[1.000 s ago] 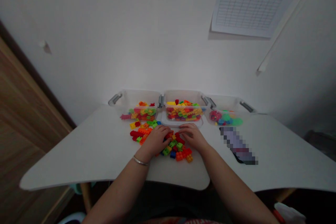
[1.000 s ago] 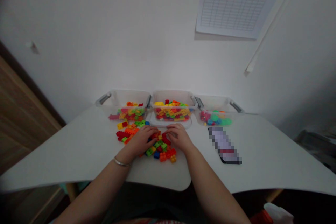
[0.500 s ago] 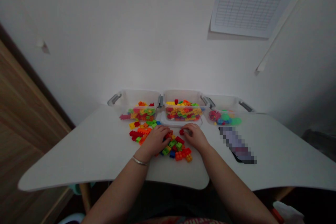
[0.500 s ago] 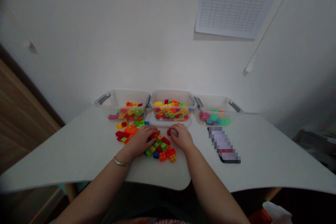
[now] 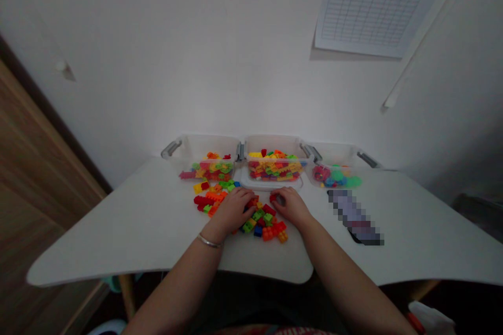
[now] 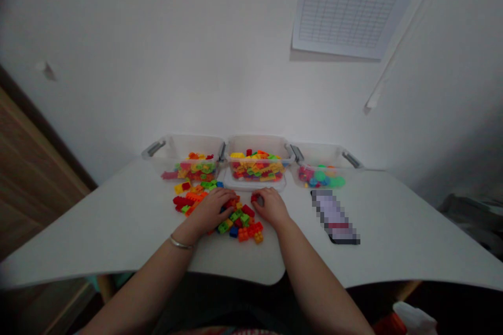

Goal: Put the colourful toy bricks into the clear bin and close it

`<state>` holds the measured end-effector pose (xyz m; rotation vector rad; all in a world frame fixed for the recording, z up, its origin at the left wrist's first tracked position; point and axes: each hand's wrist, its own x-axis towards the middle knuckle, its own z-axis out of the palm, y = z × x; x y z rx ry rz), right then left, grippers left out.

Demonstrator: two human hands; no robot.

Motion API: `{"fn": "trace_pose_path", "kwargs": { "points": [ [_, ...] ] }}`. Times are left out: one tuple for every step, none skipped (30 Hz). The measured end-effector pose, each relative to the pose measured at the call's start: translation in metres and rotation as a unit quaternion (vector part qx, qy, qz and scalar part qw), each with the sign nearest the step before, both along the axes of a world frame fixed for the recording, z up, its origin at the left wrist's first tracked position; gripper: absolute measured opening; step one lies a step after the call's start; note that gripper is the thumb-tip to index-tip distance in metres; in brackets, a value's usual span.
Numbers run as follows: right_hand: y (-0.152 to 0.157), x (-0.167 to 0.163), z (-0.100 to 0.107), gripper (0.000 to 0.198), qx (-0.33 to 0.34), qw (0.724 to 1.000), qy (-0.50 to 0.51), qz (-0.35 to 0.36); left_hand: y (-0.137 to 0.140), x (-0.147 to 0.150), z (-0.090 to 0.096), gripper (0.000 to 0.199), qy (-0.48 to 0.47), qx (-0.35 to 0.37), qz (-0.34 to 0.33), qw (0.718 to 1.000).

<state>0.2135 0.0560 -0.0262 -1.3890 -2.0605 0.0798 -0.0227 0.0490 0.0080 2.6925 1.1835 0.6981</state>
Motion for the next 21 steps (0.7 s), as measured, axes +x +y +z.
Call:
{"fn": "trace_pose_path", "kwargs": {
  "points": [
    [0.000, -0.001, 0.000, 0.014, 0.002, 1.000, 0.004, -0.003, 0.000, 0.000, 0.000, 0.028, 0.000, -0.001, 0.001, 1.000],
    [0.000, -0.001, 0.000, 0.014, 0.008, 1.000, 0.015, -0.008, 0.000, 0.000, 0.000, 0.028, 0.001, -0.002, 0.002, 1.000],
    [0.000, -0.002, 0.001, 0.015, 0.018, 0.999, 0.031, -0.015, 0.000, 0.000, 0.000, 0.028, 0.001, -0.003, 0.002, 1.000],
    [-0.001, -0.003, 0.002, 0.017, 0.034, 0.998, 0.051, -0.024, 0.000, 0.000, 0.001, 0.028, 0.002, -0.006, 0.003, 1.000],
    [-0.001, -0.003, 0.004, 0.018, 0.054, 0.995, 0.074, -0.032, 0.000, 0.000, 0.001, 0.028, 0.003, -0.008, 0.003, 1.000],
    [-0.001, -0.003, 0.007, 0.019, 0.080, 0.992, 0.095, -0.040, -0.001, 0.000, 0.002, 0.028, 0.003, -0.010, 0.003, 1.000],
    [-0.001, -0.004, 0.011, 0.019, 0.108, 0.987, 0.113, -0.048, -0.001, 0.000, 0.003, 0.028, 0.004, -0.012, 0.003, 1.000],
    [-0.001, -0.003, 0.016, 0.018, 0.137, 0.981, 0.127, -0.056, -0.001, 0.000, 0.003, 0.028, 0.005, -0.013, 0.003, 1.000],
    [0.000, -0.003, 0.021, 0.018, 0.166, 0.974, 0.139, -0.066, -0.001, 0.001, 0.004, 0.028, 0.006, -0.013, 0.002, 1.000],
    [0.001, -0.002, 0.028, 0.019, 0.192, 0.967, 0.149, -0.078, -0.001, 0.001, 0.004, 0.028, 0.007, -0.013, 0.002, 1.000],
    [0.002, -0.002, 0.034, 0.019, 0.214, 0.959, 0.160, -0.094, -0.001, 0.001, 0.004, 0.028, 0.008, -0.013, 0.001, 1.000],
    [0.004, -0.001, 0.041, 0.020, 0.230, 0.952, 0.170, -0.112, -0.001, 0.001, 0.004, 0.028, 0.010, -0.013, 0.001, 1.000],
    [0.007, -0.001, 0.047, 0.020, 0.239, 0.945, 0.179, -0.134, -0.001, 0.001, 0.004, 0.028, 0.010, -0.012, 0.001, 1.000],
    [0.010, 0.000, 0.053, 0.020, 0.243, 0.940, 0.183, -0.155, -0.001, 0.001, 0.003, 0.028, 0.011, -0.011, 0.001, 1.000],
    [0.014, 0.000, 0.058, 0.019, 0.242, 0.937, 0.183, -0.175, -0.001, 0.001, 0.003, 0.028, 0.010, -0.010, 0.001, 1.000],
    [0.017, 0.000, 0.063, 0.019, 0.239, 0.935, 0.180, -0.190, -0.001, 0.000, 0.002, 0.028, 0.010, -0.009, 0.001, 1.000],
    [0.020, -0.001, 0.066, 0.018, 0.234, 0.935, 0.175, -0.202, 0.000, 0.000, 0.001, 0.028, 0.009, -0.008, 0.001, 1.000],
    [0.023, -0.001, 0.069, 0.017, 0.229, 0.935, 0.169, -0.211, 0.000, 0.000, 0.001, 0.028, 0.008, -0.008, 0.001, 1.000],
    [0.026, -0.002, 0.071, 0.016, 0.223, 0.935, 0.164, -0.219, 0.000, 0.000, 0.000, 0.029, 0.008, -0.007, 0.001, 1.000],
    [0.027, -0.002, 0.073, 0.016, 0.216, 0.936, 0.159, -0.227, 0.001, 0.000, 0.000, 0.029, 0.007, -0.007, 0.001, 1.000],
    [0.029, -0.003, 0.074, 0.017, 0.210, 0.937, 0.153, -0.235, 0.001, 0.000, 0.000, 0.029, 0.007, -0.007, 0.000, 1.000]
  ]
}}
